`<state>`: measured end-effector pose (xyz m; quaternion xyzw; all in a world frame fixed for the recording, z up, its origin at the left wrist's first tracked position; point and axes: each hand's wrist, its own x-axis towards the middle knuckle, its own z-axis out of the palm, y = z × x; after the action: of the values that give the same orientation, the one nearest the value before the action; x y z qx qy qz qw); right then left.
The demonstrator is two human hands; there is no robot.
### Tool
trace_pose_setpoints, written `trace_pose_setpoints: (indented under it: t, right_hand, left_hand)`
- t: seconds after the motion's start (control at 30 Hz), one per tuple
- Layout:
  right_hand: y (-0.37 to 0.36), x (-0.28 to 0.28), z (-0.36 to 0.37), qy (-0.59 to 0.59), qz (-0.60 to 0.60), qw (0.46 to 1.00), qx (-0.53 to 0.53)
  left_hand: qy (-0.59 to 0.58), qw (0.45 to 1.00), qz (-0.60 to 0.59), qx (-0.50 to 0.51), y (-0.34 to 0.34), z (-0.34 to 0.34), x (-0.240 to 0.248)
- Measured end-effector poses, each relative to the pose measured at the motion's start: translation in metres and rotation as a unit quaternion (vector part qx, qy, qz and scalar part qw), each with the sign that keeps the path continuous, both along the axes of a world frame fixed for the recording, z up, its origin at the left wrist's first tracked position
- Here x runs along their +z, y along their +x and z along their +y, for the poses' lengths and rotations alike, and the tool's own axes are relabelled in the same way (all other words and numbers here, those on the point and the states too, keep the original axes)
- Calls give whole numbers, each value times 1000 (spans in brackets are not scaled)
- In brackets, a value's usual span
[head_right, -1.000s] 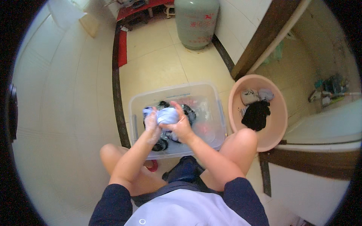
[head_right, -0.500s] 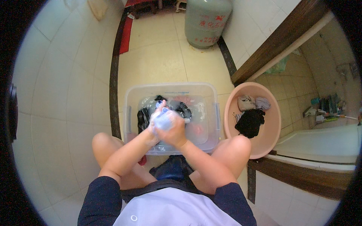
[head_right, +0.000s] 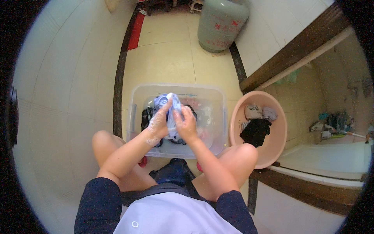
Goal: The person sits on the floor and hand-washes clothes in a clear plastic tub filled with soapy water. They scrub a dark garment, wring it out, and place it into a pink basin. They then pick up a light blue garment, apply liquid detergent from a green bottle, and scrub it thoroughly before wringing it out.
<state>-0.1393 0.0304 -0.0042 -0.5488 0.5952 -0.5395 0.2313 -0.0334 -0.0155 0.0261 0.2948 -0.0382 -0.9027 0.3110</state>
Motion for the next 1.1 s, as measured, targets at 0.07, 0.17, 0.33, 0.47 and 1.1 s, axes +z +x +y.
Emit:
trace_pose_setpoints:
  t: [0.07,0.17,0.33,0.47,1.1]
  right_hand:
    - [11,18,9,-59,133,989,-22]
    - [22,35,22,-122,211,969,42]
    - [20,20,29,-183,263,943,94]
    - [4,-1,13,-65,173,983,-11]
    - [-16,11,7,134,-330,933,54]
  left_hand:
    - [-18,999,-25,-21,-2,3,-15]
    - [-19,997,-63,-30,0,0,-36]
    - [-43,998,-27,-23,4,4,-56]
    - [-82,993,-39,81,-2,20,-43]
    - [-614,595,-515,-57,18,16,-3]
